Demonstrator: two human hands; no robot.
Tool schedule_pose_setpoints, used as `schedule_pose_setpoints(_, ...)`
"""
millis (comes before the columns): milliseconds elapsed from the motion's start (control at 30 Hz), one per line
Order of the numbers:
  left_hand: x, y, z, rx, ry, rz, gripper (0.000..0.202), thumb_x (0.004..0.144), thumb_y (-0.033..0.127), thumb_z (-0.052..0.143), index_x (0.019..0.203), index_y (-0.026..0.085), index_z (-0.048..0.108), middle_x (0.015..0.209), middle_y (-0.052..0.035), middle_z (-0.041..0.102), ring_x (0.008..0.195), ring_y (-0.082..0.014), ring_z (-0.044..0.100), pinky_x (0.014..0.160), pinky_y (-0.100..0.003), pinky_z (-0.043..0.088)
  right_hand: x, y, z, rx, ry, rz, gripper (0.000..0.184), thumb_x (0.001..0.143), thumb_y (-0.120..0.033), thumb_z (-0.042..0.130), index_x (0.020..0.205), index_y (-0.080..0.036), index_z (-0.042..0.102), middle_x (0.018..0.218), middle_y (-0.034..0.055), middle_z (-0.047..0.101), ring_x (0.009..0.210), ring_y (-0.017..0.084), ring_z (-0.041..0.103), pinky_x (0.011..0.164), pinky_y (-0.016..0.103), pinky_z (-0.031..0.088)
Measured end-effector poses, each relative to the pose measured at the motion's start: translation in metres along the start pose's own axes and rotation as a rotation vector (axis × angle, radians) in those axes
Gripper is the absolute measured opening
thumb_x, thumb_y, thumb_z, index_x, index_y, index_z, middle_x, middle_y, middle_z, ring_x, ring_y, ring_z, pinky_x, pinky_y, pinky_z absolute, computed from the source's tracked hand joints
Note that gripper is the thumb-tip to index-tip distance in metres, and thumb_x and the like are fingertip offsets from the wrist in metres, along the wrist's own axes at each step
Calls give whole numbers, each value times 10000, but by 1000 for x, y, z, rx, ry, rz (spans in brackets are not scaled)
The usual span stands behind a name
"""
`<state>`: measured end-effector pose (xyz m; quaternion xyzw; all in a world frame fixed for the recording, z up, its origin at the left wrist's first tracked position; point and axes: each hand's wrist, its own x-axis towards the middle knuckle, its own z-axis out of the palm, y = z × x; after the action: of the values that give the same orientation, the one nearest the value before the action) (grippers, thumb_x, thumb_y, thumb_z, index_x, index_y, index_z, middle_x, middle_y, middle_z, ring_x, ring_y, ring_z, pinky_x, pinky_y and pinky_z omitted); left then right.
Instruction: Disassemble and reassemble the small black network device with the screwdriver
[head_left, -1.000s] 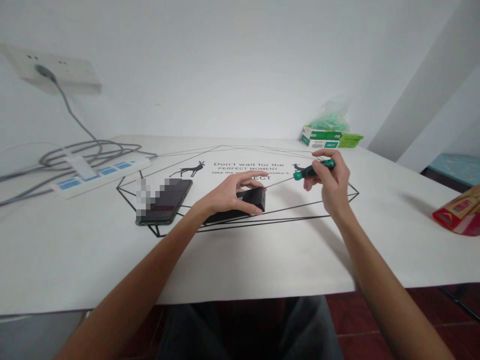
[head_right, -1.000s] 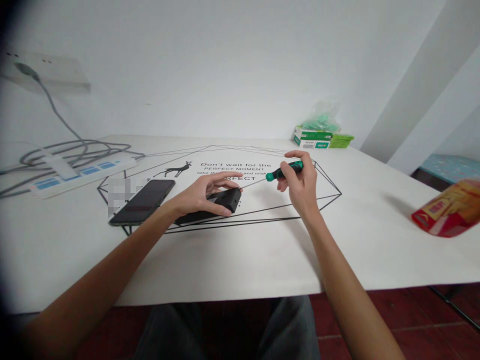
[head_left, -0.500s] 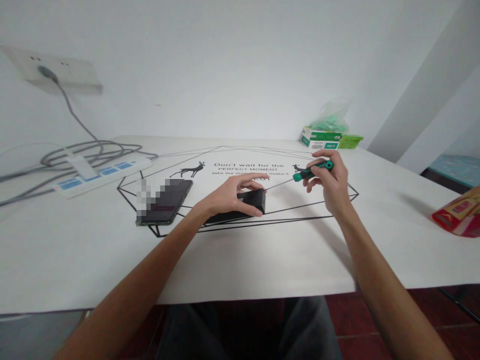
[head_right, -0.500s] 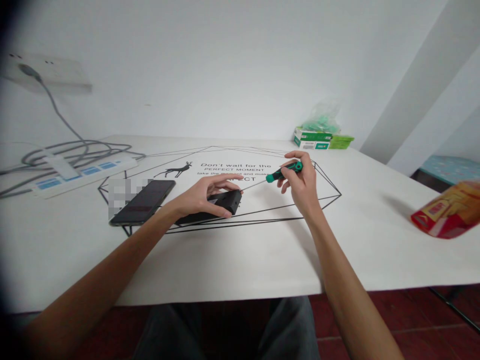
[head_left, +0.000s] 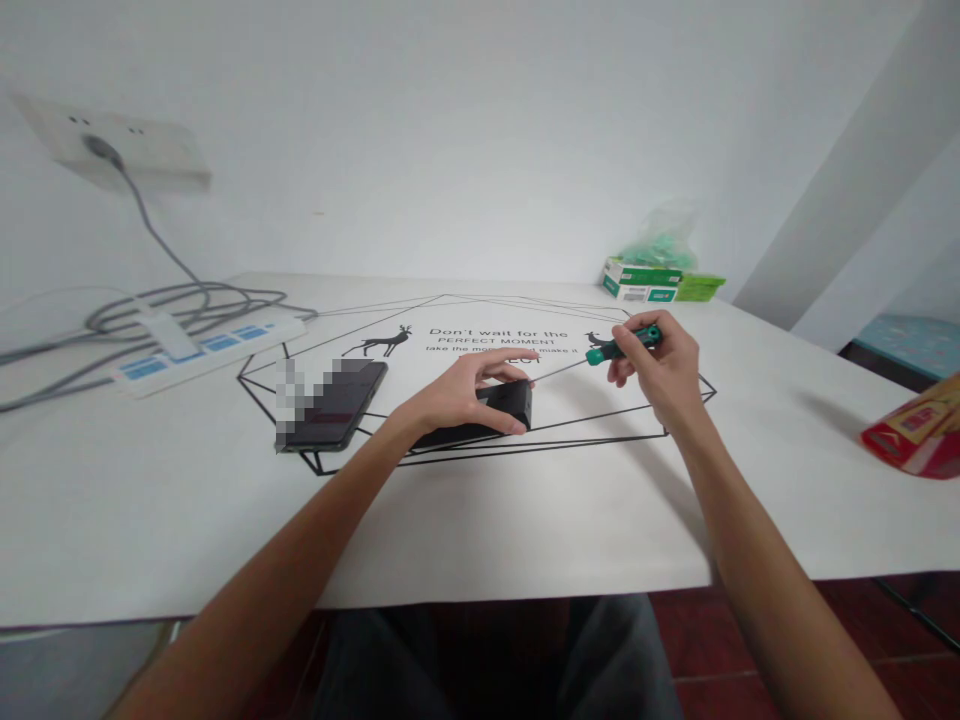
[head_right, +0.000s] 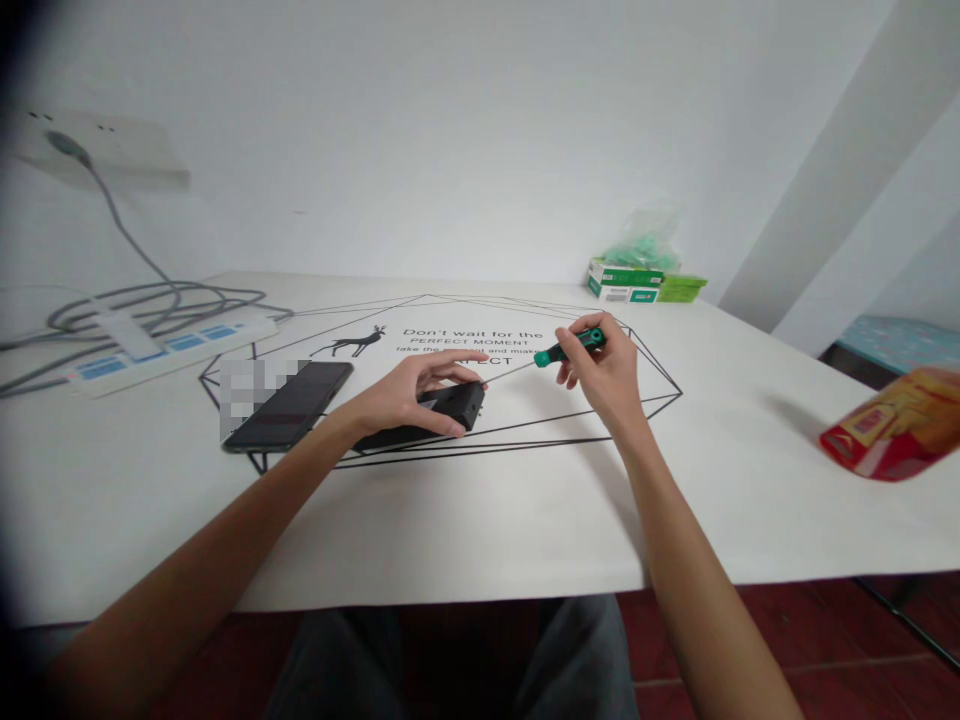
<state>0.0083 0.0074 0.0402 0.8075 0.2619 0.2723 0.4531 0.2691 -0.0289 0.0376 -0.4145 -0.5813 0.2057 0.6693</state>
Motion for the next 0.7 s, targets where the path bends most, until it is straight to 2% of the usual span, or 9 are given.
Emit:
schedule_pose_setpoints(100, 0, 1, 0, 0, 7, 6, 908, 538, 278, 895, 1365, 197, 527, 1187, -143, 677, 1210, -275, 575, 1129, -508, 275, -2, -1, 2, -70, 54, -51, 307, 805, -452, 709, 763, -195, 546, 420, -82, 497, 337, 113, 535, 328, 191, 412)
schedule_pose_setpoints(233, 0, 2, 0, 0, 14, 5, 898, 542, 276, 892, 1358, 182, 529, 1185, -148, 673, 1198, -276, 580, 1121, -502, 289, -3, -2, 2, 58, -16, -1, 320, 799, -476, 682, 921, -217, 540, 687, -29, 645, 492, 145, 645, 338, 208, 449)
schedule_pose_setpoints(300, 0, 1, 0, 0, 17, 7, 907, 533, 276, 896, 1357, 182, 530, 1177, -148, 675, 1193, -278, 581, 1119, -498, 293, -2, -2, 2, 97, -35, 18, 364, 749, -442, 731, 958, -226, 525, 747, -29, 649, 540, 160, 669, 348, 221, 472)
schedule_pose_setpoints(400, 1, 0, 1, 0, 14, 10, 914, 526, 277, 901, 1355, 178, 530, 1168, -145, 675, 1192, -278, 580, 1122, -495, 289, -2, -1, 3, -23, 57, -27, 345, 745, -415, 755, 910, -217, 527, 566, -83, 553, 402, 127, 592, 335, 202, 438)
schedule_pose_setpoints(500, 1, -1, 0, -10, 16, 14, 898, 541, 270, 895, 1356, 181, 528, 1184, -146, 668, 1203, -275, 573, 1125, -500, 283, -4, 0, 3, -198, 143, -96, 288, 811, -446, 696, 846, -204, 544, 454, -103, 469, 318, 93, 512, 329, 179, 389)
schedule_pose_setpoints(600, 1, 0, 0, -16, 25, 21, 879, 552, 266, 891, 1353, 195, 533, 1190, -141, 668, 1211, -280, 569, 1123, -512, 283, -5, 0, 3, -124, 76, -82, 289, 848, -480, 627, 933, -213, 553, 568, -63, 568, 401, 114, 585, 350, 194, 427)
schedule_pose_setpoints(700, 0, 1, 0, -13, 27, 16, 877, 551, 266, 891, 1350, 189, 538, 1184, -143, 669, 1207, -281, 571, 1121, -513, 286, -5, 1, 3, 40, 2, -11, 376, 776, -459, 704, 1012, -234, 518, 689, -47, 626, 469, 154, 645, 341, 224, 456)
